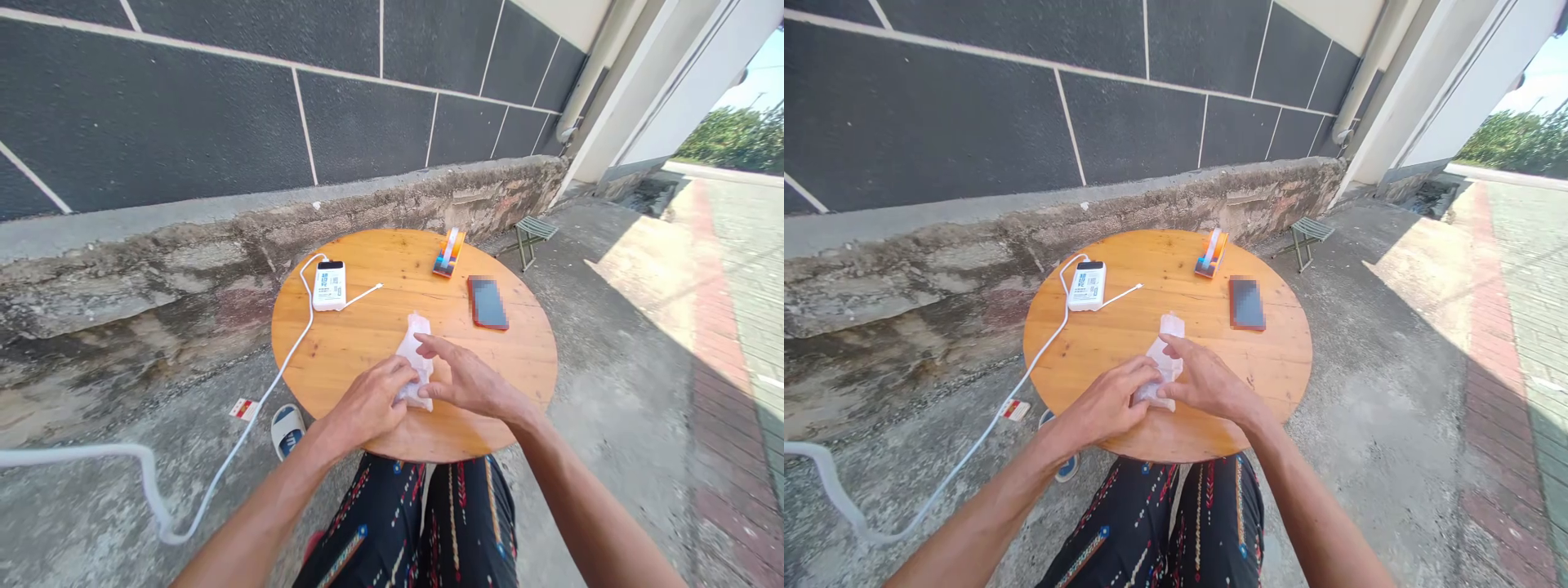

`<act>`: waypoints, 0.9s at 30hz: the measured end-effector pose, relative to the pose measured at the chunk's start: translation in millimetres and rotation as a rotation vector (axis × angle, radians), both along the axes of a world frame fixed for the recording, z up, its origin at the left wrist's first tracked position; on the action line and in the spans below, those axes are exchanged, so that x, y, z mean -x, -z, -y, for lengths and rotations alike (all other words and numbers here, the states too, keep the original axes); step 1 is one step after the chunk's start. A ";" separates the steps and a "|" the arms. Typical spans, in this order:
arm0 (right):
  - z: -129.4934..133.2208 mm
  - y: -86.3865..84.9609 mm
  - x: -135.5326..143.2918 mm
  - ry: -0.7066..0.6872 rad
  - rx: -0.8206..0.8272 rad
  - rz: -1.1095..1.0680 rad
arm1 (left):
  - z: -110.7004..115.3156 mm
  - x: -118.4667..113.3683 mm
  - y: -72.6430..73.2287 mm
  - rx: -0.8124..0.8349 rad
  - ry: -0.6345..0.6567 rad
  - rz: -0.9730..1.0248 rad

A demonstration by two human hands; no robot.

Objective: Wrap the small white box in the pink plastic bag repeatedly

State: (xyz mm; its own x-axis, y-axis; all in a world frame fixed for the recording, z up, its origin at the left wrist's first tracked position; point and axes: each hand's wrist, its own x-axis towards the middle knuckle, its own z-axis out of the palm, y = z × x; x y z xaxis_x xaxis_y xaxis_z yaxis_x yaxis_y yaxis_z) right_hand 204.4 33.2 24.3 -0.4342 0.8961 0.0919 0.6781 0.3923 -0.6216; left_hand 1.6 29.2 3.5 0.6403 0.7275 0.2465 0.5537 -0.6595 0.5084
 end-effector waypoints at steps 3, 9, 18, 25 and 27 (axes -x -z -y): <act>4.9 0.1 -3.6 0.000 0.014 0.022 | -1.7 -0.2 -1.1 0.014 -0.001 0.010; 11.4 7.4 0.0 -0.023 0.032 -0.009 | -9.7 -2.3 -12.0 0.091 -0.009 0.006; 2.3 10.5 0.9 0.089 0.019 -0.039 | -48.6 -6.7 -21.2 0.375 0.029 0.003; -5.4 13.5 2.7 0.029 -0.058 0.020 | -66.7 -7.5 -13.5 0.595 0.039 0.077; -4.2 19.4 5.0 0.048 -0.134 0.059 | -70.7 -7.9 -11.1 0.654 0.047 0.096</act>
